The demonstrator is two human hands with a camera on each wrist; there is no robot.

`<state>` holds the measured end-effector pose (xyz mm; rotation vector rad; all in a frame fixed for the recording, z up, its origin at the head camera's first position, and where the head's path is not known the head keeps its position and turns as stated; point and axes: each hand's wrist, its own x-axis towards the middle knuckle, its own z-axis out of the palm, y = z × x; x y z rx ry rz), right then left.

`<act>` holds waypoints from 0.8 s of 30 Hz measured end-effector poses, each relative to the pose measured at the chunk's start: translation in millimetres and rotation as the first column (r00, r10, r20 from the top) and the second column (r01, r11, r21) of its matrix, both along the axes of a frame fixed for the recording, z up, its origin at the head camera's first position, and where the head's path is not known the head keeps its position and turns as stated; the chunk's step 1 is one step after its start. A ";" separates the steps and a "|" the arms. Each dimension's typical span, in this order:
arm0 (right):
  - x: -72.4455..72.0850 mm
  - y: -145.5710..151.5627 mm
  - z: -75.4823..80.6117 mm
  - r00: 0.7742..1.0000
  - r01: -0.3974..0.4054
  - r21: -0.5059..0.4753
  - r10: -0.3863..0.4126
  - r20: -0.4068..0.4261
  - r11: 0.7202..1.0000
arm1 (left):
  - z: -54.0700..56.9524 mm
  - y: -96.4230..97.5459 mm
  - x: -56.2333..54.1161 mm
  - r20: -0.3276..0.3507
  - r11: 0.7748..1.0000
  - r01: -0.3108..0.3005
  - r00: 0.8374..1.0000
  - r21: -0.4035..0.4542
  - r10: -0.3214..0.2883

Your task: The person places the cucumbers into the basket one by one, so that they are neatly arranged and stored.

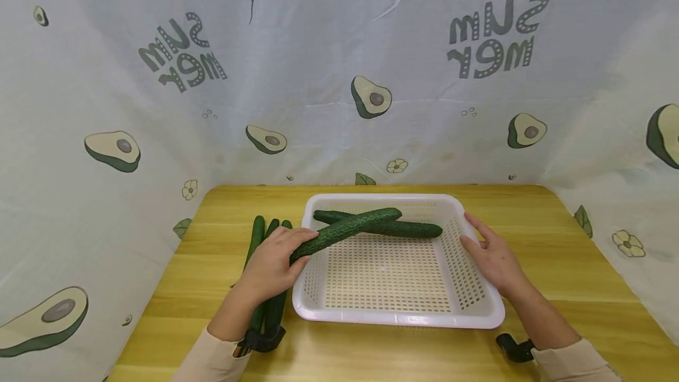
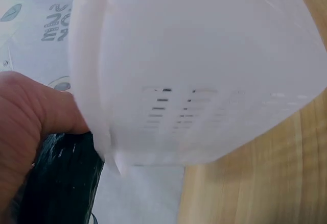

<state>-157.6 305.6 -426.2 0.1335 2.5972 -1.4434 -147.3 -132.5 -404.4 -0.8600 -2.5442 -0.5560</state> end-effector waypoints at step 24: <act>1.5 2.9 1.6 1.000 0.002 0.019 -0.002 -0.026 1.000 | 10.4 36.0 -18.5 0.049 0.971 0.111 0.993 -0.209 -0.103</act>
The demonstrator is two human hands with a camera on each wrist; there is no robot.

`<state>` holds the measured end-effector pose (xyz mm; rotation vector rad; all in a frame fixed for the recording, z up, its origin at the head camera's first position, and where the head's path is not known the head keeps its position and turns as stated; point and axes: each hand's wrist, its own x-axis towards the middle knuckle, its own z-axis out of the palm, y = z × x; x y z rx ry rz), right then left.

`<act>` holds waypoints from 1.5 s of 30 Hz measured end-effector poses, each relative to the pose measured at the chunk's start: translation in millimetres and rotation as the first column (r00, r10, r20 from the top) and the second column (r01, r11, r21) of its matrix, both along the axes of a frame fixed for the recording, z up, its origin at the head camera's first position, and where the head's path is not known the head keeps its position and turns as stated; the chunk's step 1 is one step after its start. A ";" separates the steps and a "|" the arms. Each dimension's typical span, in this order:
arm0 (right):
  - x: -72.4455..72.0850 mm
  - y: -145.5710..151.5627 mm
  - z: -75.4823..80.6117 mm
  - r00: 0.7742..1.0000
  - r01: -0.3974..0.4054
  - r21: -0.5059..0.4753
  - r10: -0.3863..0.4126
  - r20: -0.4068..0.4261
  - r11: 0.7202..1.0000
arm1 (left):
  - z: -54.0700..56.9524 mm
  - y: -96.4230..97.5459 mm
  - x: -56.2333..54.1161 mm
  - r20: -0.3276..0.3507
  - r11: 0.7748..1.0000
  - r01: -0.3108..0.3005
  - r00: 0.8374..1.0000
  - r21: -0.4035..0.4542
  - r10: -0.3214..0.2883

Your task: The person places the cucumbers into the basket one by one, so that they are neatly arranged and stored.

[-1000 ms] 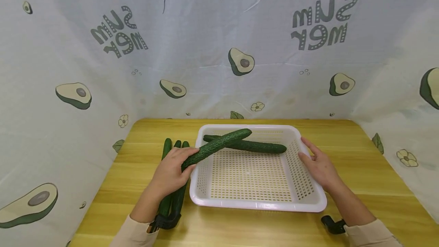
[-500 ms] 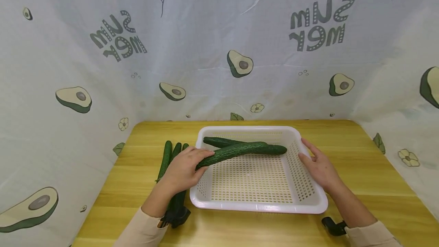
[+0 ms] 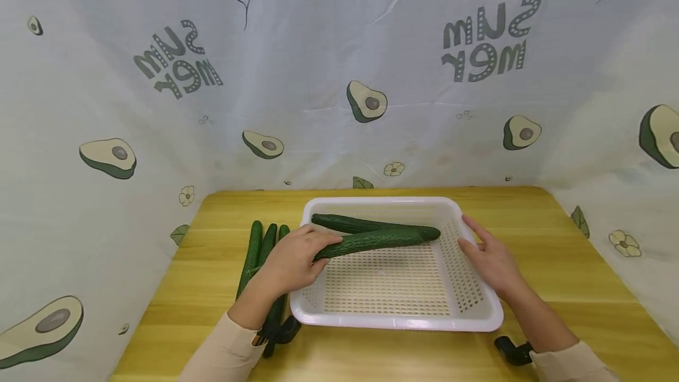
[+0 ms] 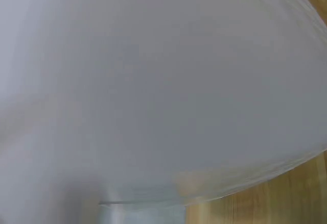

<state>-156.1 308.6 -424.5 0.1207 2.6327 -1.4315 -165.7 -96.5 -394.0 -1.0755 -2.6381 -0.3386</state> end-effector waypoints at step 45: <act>0.2 0.9 1.7 0.999 -0.014 0.019 0.015 -0.035 1.000 | 19.8 77.3 -45.0 0.214 0.932 0.062 0.977 -0.357 0.017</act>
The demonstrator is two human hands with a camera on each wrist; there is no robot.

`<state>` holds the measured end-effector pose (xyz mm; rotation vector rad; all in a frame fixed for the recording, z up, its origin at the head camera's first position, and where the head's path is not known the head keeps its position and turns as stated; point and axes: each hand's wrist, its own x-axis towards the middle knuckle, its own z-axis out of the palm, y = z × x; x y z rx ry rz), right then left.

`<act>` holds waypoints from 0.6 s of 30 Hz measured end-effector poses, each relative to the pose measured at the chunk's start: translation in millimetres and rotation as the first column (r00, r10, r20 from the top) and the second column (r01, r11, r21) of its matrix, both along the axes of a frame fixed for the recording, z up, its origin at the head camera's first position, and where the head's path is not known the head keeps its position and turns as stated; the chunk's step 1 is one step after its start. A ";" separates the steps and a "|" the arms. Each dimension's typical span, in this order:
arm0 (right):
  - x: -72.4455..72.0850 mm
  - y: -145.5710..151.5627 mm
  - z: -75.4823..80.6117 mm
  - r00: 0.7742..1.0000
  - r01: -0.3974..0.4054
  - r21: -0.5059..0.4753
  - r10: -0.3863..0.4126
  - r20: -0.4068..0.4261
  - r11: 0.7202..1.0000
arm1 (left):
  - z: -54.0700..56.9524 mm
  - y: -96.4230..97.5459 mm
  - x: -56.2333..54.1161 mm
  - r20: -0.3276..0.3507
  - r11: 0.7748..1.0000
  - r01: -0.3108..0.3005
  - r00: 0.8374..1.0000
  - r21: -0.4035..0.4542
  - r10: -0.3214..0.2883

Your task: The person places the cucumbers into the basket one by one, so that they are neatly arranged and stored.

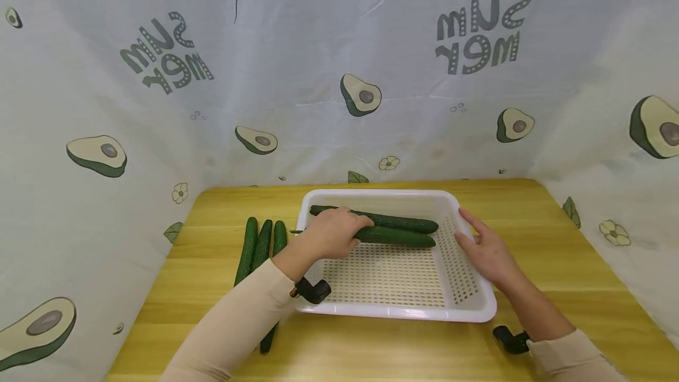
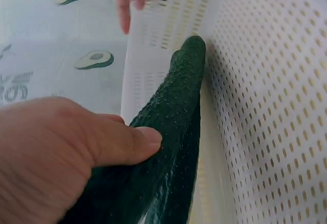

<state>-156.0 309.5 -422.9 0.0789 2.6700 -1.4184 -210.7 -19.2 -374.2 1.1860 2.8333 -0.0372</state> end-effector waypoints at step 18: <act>-10.7 10.5 1.3 0.991 -0.130 -0.052 0.131 0.024 0.990 | -28.3 -1.4 0.7 0.122 0.994 -0.109 0.987 0.030 0.104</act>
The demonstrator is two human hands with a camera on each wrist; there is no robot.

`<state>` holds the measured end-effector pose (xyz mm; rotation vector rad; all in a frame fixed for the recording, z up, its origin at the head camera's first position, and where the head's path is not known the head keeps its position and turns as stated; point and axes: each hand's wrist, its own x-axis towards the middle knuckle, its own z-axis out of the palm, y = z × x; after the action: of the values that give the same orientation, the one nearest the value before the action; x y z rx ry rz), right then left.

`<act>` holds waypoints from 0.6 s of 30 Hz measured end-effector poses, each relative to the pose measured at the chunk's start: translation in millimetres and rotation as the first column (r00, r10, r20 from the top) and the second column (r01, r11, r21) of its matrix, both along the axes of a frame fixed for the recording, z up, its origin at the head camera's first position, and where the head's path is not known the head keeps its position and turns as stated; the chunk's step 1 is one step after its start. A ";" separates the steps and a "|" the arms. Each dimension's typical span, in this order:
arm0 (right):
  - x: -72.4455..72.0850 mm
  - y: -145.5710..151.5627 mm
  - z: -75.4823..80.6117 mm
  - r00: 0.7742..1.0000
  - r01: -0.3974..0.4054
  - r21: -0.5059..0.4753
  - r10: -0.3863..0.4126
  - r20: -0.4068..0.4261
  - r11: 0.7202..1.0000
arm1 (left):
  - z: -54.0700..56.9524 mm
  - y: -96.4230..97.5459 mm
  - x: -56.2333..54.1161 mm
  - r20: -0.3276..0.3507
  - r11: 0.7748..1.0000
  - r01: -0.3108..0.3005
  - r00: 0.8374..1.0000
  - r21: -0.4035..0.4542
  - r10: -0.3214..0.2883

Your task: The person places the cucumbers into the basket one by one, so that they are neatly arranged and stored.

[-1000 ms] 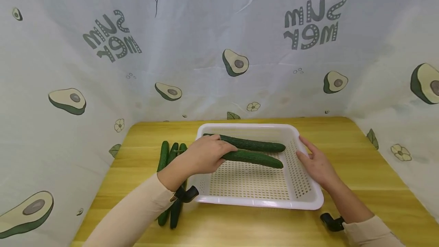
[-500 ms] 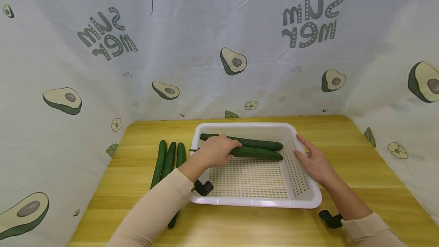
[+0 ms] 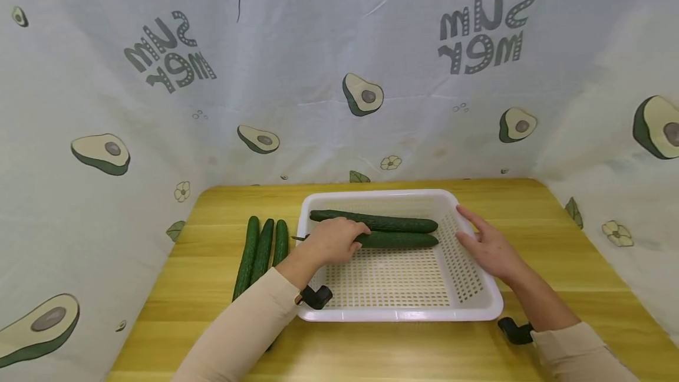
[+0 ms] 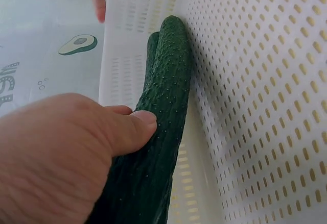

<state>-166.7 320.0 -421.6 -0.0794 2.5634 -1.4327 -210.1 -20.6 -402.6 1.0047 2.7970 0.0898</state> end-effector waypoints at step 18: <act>-4.3 4.2 -2.5 0.999 -0.049 -0.055 0.050 0.016 0.997 | -2.4 2.9 -0.2 -0.138 0.999 -0.004 0.990 -0.039 -0.002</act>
<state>-171.0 324.3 -424.0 -0.1371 2.4900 -1.4789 -210.3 -17.7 -404.9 1.0384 2.9108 -0.0366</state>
